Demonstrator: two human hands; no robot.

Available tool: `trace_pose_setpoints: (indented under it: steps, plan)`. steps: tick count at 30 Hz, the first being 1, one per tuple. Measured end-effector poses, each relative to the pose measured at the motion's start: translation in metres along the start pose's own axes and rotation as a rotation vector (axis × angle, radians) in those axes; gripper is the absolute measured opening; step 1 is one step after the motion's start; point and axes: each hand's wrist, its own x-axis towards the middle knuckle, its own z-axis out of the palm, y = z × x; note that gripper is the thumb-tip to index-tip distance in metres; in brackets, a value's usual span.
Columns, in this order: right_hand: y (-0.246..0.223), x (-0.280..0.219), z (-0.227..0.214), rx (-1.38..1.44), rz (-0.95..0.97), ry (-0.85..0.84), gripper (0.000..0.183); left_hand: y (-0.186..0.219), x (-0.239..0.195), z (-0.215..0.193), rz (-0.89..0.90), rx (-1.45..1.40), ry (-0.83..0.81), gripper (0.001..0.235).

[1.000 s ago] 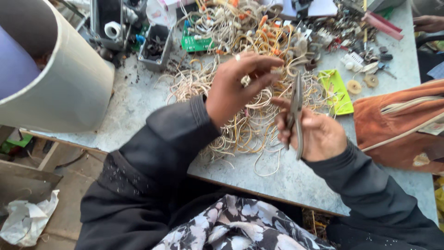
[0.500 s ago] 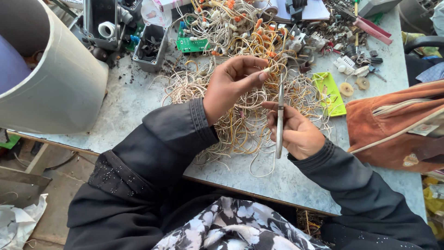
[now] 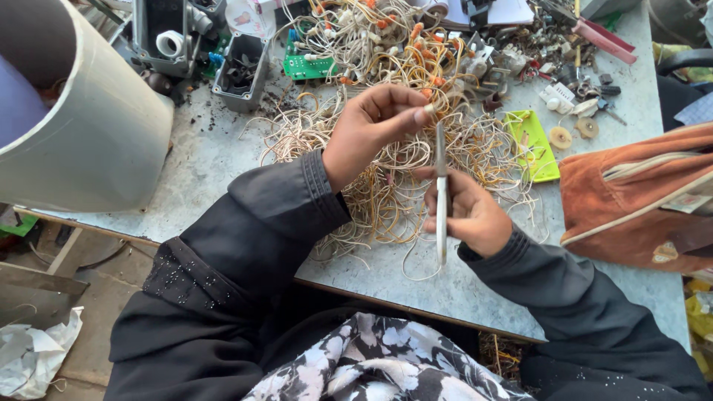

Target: The person uses pliers to strip the insulation from multiple small electrical wires. They repeatedly pick up wires from a pile on the table, strip the ends, and place the processed wires into a nearby container.

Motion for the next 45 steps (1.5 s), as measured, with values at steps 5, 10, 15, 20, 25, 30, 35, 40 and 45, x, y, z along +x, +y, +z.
trace_pose_setpoints:
  steps: [5,10,15,20,25,30,35,40,45]
  plan:
    - [0.001,0.004,-0.009,-0.086,-0.195,0.06,0.076,-0.002,-0.001,0.005,-0.063,0.06,-0.19,0.025]
    - [0.007,0.003,-0.013,-0.142,-0.253,0.089,0.076,-0.006,-0.003,0.008,-0.138,0.032,-0.31,0.027]
    - [0.012,0.001,-0.023,-0.082,-0.21,0.025,0.066,-0.007,-0.003,0.006,-0.138,0.061,-0.319,0.027]
    - [0.016,-0.001,-0.031,-0.039,-0.228,-0.004,0.067,-0.005,-0.005,0.008,-0.121,0.085,-0.315,0.026]
    - [0.013,-0.001,-0.025,-0.282,-0.215,0.013,0.081,-0.006,-0.007,0.011,-0.107,0.14,-0.294,0.025]
    - [0.001,-0.004,-0.01,-0.592,-0.062,0.232,0.092,-0.002,-0.008,0.02,-0.17,0.198,-0.244,0.028]
    - [0.004,0.0,-0.009,-0.589,-0.128,0.188,0.077,0.001,-0.011,0.023,-0.242,0.02,-0.3,0.04]
    - [0.01,0.005,-0.019,-0.536,-0.244,0.138,0.083,-0.005,-0.007,0.02,-0.238,0.07,-0.329,0.033]
    - [-0.002,0.01,-0.026,-0.681,-0.17,0.301,0.05,-0.01,-0.01,0.019,-0.168,0.066,-0.233,0.033]
